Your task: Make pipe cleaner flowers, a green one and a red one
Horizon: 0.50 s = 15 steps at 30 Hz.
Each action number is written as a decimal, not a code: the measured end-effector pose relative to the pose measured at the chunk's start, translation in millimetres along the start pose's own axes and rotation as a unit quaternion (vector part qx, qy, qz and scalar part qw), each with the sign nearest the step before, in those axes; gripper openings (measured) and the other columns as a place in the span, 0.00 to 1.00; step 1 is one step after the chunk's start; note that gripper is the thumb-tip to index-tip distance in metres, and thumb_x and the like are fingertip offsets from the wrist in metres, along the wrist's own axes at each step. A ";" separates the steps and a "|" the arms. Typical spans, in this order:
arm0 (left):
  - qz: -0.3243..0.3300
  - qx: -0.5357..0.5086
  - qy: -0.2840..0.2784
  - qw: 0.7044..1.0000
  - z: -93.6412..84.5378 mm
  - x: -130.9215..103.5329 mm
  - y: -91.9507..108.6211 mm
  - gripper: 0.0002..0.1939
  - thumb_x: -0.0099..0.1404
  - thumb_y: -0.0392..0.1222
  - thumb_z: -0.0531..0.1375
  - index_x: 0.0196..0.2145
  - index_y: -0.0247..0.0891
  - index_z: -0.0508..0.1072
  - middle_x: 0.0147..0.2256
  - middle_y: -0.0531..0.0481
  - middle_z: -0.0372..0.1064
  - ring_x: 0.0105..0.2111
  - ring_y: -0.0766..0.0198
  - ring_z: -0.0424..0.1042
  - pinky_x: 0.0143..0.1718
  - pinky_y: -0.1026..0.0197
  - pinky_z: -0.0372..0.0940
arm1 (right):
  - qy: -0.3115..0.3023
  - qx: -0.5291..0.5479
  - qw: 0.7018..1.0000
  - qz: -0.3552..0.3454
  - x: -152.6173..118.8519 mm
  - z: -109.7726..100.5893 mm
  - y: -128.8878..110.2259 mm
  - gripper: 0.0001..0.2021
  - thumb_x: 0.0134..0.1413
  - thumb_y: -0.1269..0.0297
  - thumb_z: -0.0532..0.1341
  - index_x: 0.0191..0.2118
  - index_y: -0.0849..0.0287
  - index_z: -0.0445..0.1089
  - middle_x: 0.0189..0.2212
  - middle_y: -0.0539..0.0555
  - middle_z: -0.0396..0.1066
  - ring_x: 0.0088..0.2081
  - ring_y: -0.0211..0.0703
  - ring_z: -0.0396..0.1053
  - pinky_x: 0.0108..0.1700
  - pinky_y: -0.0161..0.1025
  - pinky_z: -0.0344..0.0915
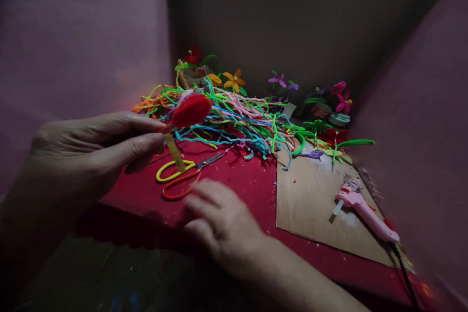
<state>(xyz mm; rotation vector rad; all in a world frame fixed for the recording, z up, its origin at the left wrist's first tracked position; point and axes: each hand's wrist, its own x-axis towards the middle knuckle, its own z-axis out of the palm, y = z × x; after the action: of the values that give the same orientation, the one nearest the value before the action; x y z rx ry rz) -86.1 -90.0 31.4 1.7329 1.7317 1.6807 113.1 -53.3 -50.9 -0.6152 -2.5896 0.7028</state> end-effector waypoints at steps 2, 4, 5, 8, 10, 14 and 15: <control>0.011 0.020 0.012 1.000 -8.8 -1.1 2.5 0.05 0.53 0.36 0.64 0.29 0.42 0.78 0.18 0.58 0.67 0.16 0.75 0.60 0.18 0.71 0.58 | 0.071 -0.091 0.982 0.150 -8.4 6.1 17.2 0.24 0.58 0.58 0.51 0.59 0.58 0.56 0.61 0.62 0.50 0.62 0.55 0.45 0.59 0.57 0.49; 0.011 0.017 0.011 1.000 -11.7 -0.6 4.9 0.04 0.52 0.37 0.64 0.29 0.41 0.78 0.18 0.58 0.66 0.16 0.75 0.59 0.18 0.70 0.58 | 0.067 -0.115 0.968 0.211 -14.3 21.6 17.2 0.32 0.53 0.54 0.56 0.61 0.64 0.52 0.63 0.67 0.44 0.63 0.63 0.39 0.59 0.62 0.44; 0.010 0.009 0.009 1.000 -11.1 0.2 6.3 0.04 0.52 0.36 0.64 0.28 0.41 0.78 0.18 0.58 0.66 0.16 0.75 0.59 0.17 0.70 0.57 | 0.047 -0.100 0.973 0.203 -15.3 30.5 9.9 0.36 0.50 0.51 0.59 0.61 0.64 0.51 0.63 0.67 0.42 0.63 0.65 0.35 0.60 0.62 0.42; 0.012 -0.016 0.004 1.000 -6.0 2.9 11.2 0.04 0.53 0.34 0.63 0.29 0.39 0.78 0.17 0.57 0.67 0.16 0.74 0.61 0.15 0.71 0.55 | -0.077 0.057 0.995 -0.020 -9.9 45.5 -22.3 0.40 0.51 0.49 0.57 0.64 0.57 0.39 0.63 0.59 0.45 0.63 0.52 0.44 0.58 0.46 0.55; 0.020 -0.018 -0.003 1.000 -5.0 3.2 14.1 0.05 0.53 0.34 0.63 0.30 0.38 0.78 0.17 0.57 0.67 0.15 0.75 0.61 0.14 0.72 0.54 | -0.084 0.139 0.965 -0.208 -4.2 39.9 -32.4 0.27 0.58 0.55 0.53 0.62 0.50 0.48 0.57 0.49 0.61 0.59 0.38 0.54 0.58 0.35 0.55; 0.044 -0.005 -0.005 0.999 -11.8 0.9 13.4 0.05 0.52 0.34 0.64 0.29 0.39 0.78 0.18 0.58 0.67 0.17 0.76 0.61 0.17 0.73 0.56 | 0.130 -0.072 0.987 0.062 0.6 33.0 -15.6 0.22 0.57 0.61 0.52 0.57 0.63 0.59 0.61 0.65 0.51 0.63 0.57 0.44 0.60 0.58 0.46; 0.040 -0.007 -0.007 0.999 -13.4 0.7 11.5 0.05 0.52 0.34 0.64 0.29 0.39 0.78 0.19 0.58 0.67 0.17 0.76 0.61 0.17 0.72 0.56 | 0.134 -0.101 0.976 0.136 0.9 40.3 -12.2 0.26 0.56 0.59 0.54 0.57 0.66 0.58 0.61 0.69 0.49 0.63 0.62 0.41 0.59 0.63 0.44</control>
<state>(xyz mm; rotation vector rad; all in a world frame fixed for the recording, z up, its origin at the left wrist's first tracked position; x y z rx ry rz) -89.7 -100.5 45.2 1.8264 1.6619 1.7027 89.8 -77.6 -76.2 -1.0666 -2.3640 0.4026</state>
